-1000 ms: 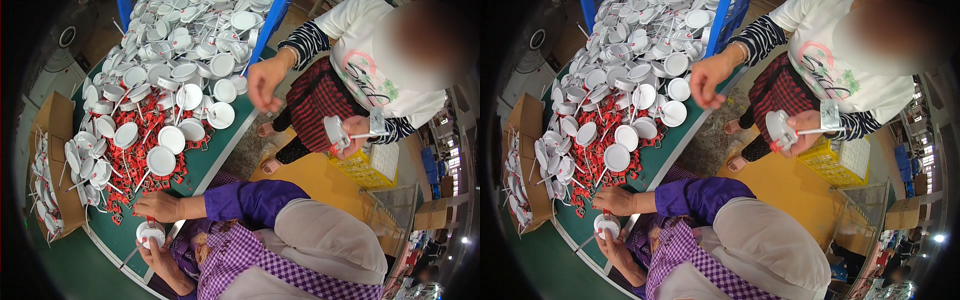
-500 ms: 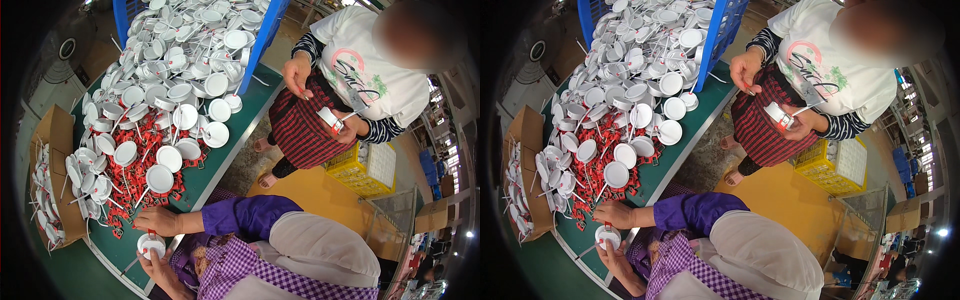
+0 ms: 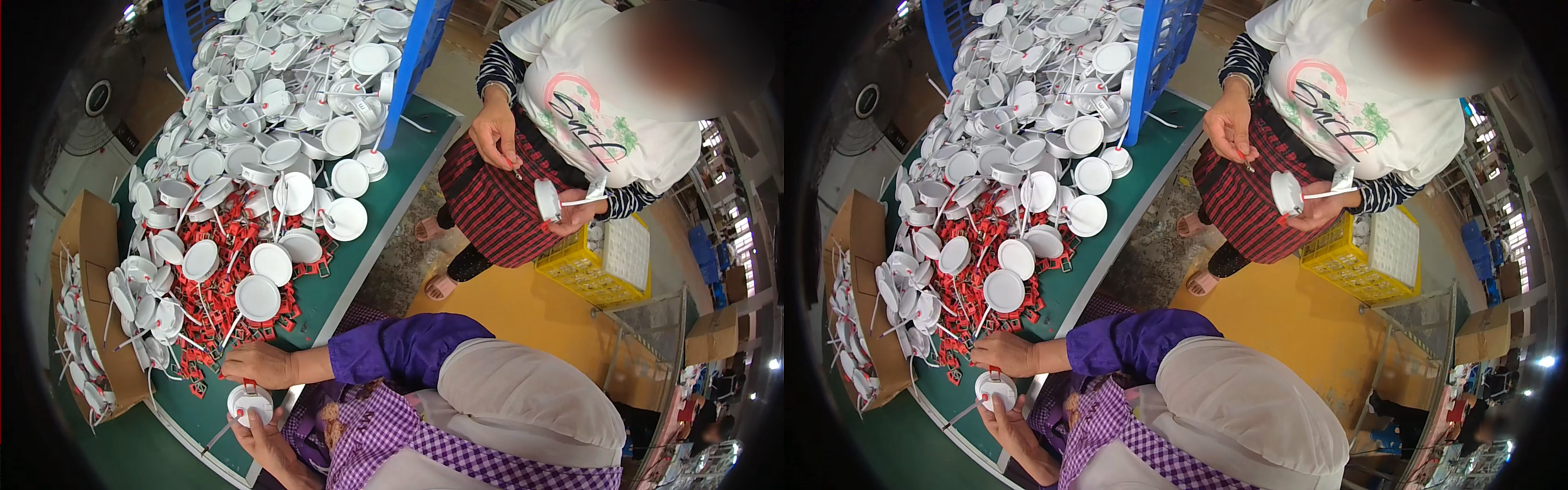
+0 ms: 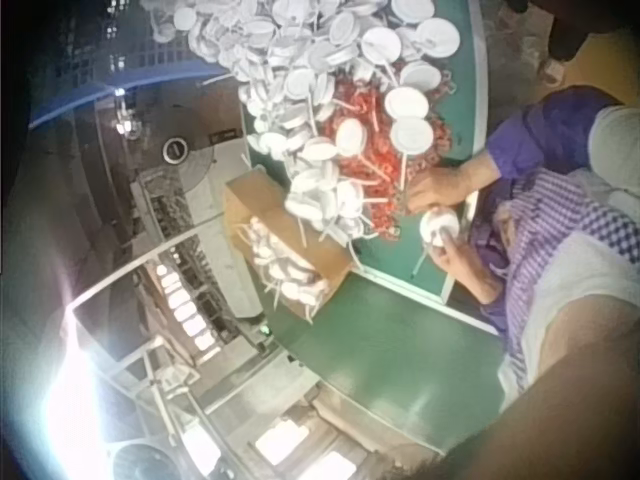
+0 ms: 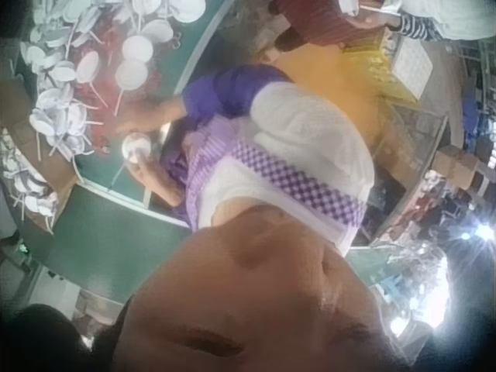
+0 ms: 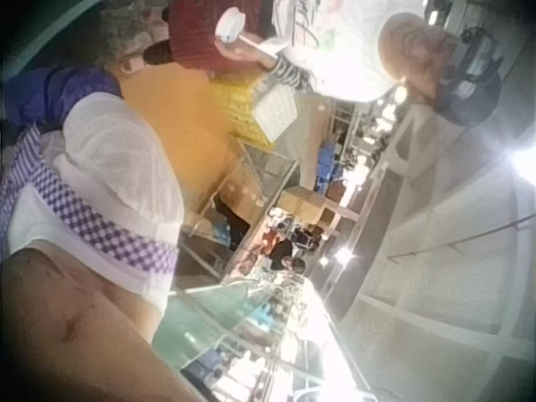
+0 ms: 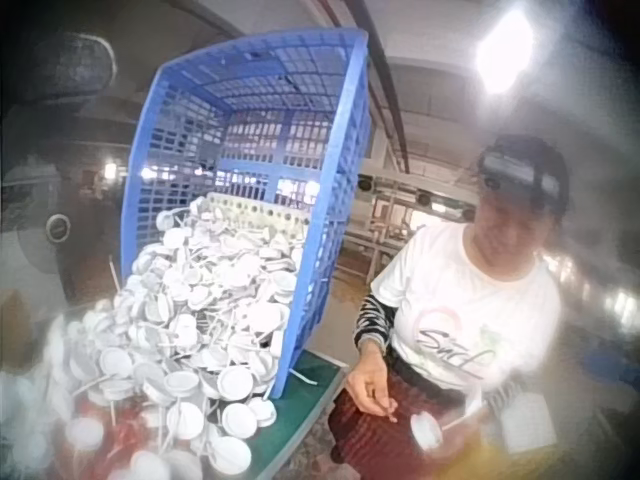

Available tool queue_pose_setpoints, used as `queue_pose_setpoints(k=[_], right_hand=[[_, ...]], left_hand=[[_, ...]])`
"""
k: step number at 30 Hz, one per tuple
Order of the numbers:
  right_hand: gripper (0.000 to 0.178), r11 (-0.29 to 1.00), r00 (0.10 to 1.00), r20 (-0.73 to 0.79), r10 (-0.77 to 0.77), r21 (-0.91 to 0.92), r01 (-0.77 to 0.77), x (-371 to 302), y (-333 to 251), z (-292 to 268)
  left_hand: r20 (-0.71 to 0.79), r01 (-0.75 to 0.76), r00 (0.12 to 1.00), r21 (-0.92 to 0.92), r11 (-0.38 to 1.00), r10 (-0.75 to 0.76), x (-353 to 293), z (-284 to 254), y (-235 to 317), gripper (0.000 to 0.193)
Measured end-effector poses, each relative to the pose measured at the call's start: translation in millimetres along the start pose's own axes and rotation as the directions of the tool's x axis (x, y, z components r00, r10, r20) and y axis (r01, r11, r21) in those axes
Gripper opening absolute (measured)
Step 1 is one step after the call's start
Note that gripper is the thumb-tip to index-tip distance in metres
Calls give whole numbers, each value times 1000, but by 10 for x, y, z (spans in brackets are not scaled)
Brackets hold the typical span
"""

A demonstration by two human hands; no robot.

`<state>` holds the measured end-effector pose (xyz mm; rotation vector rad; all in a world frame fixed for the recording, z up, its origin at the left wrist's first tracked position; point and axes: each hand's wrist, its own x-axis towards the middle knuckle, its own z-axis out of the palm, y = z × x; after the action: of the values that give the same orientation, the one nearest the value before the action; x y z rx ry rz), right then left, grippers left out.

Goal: Assemble small white plastic housings with red clips and wires.

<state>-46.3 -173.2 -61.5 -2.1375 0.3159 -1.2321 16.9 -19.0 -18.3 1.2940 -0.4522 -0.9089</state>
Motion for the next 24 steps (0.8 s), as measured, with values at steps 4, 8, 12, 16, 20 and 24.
queue_pose_setpoints(k=[4, 8, 12, 16, 20, 24], right_hand=[[14, 1000, 1000, 23, 14, -19, -14, 9, -19, -54], [13, 1000, 1000, -1, 19, -4, -19, -7, -4, -54], [13, 1000, 999, 15, 29, 3, -29, -15, 14, -49], [12, 999, 999, 33, 32, -6, -32, -14, 9, -52], [12, 1000, 1000, 13, 26, 3, -26, -14, 19, -31], [13, 1000, 1000, 10, 26, -6, -26, -14, 4, -39]], left_hand=[[-5, -12, 1000, 9, 1000, 12, 8, 28, 9, 43], [-1, -9, 1000, 25, 1000, 9, 8, 79, 51, 43], [11, -19, 1000, 31, 999, 19, 12, 97, 49, 42], [-17, -17, 1000, 54, 998, 18, 3, 105, 55, 43], [-1, -17, 1000, 37, 999, 17, -4, 99, 58, 43], [-3, -22, 1000, 43, 999, 22, -5, 61, 21, 42]])
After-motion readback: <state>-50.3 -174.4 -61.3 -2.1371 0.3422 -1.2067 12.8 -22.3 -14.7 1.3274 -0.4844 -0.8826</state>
